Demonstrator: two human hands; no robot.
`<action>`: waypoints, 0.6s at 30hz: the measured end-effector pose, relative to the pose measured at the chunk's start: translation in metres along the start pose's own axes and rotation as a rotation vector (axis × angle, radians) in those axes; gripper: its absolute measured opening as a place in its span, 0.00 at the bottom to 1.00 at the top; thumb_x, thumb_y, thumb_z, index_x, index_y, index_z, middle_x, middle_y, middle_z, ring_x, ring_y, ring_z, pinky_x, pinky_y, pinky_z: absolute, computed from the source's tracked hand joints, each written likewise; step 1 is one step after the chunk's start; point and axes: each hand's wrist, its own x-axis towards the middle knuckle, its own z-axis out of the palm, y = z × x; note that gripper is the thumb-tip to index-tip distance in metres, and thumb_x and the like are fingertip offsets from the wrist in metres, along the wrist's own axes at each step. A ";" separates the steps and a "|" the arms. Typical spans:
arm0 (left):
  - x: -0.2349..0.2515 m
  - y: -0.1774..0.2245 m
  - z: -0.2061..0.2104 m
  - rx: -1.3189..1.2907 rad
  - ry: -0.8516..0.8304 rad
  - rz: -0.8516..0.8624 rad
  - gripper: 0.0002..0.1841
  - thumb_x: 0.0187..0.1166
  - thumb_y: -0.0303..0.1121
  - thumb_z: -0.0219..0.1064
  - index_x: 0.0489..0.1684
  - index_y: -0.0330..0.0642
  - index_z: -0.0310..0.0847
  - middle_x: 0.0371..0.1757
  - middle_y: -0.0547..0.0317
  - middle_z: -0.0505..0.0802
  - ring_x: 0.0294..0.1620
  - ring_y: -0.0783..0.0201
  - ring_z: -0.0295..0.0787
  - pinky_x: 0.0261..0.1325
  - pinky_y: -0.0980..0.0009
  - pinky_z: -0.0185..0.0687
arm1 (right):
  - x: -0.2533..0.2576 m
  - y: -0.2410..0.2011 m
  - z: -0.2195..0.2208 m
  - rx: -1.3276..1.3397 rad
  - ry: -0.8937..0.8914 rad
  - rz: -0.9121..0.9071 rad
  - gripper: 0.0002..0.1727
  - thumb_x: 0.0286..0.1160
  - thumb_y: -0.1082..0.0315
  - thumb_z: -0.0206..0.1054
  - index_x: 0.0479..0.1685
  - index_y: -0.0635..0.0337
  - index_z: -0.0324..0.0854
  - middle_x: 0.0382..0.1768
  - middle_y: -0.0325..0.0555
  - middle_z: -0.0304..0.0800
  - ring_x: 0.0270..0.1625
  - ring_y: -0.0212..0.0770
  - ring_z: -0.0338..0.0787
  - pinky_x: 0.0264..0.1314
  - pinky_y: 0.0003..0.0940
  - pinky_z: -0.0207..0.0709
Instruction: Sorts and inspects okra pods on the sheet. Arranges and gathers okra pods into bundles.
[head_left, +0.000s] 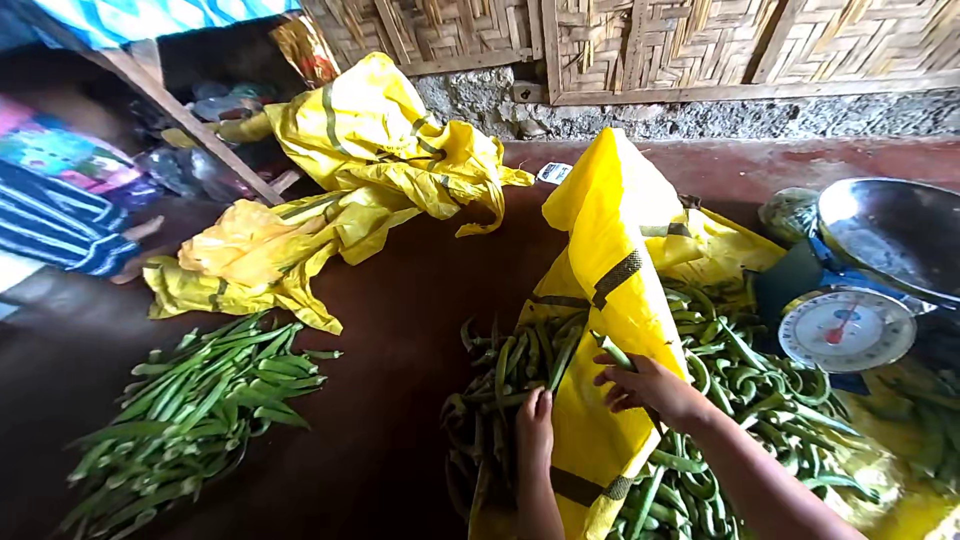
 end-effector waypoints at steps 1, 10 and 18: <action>-0.013 -0.001 0.001 -0.219 0.044 0.006 0.14 0.89 0.28 0.56 0.57 0.29 0.84 0.35 0.54 0.87 0.35 0.66 0.83 0.44 0.71 0.80 | 0.004 0.004 0.005 0.065 0.040 -0.020 0.23 0.90 0.65 0.56 0.80 0.63 0.68 0.60 0.51 0.89 0.51 0.42 0.94 0.56 0.38 0.88; -0.098 0.005 0.011 -0.369 -0.160 0.080 0.11 0.84 0.30 0.59 0.48 0.31 0.84 0.30 0.64 0.86 0.28 0.76 0.80 0.36 0.78 0.79 | 0.019 0.039 0.033 0.481 -0.096 -0.081 0.20 0.92 0.68 0.50 0.79 0.58 0.67 0.51 0.50 0.91 0.49 0.45 0.94 0.55 0.41 0.88; -0.076 -0.007 -0.020 0.036 -0.066 0.398 0.14 0.84 0.28 0.59 0.53 0.26 0.87 0.50 0.44 0.94 0.53 0.58 0.93 0.64 0.60 0.87 | 0.040 0.058 0.029 0.427 0.160 0.111 0.14 0.90 0.66 0.57 0.68 0.61 0.73 0.30 0.43 0.81 0.24 0.35 0.82 0.28 0.29 0.80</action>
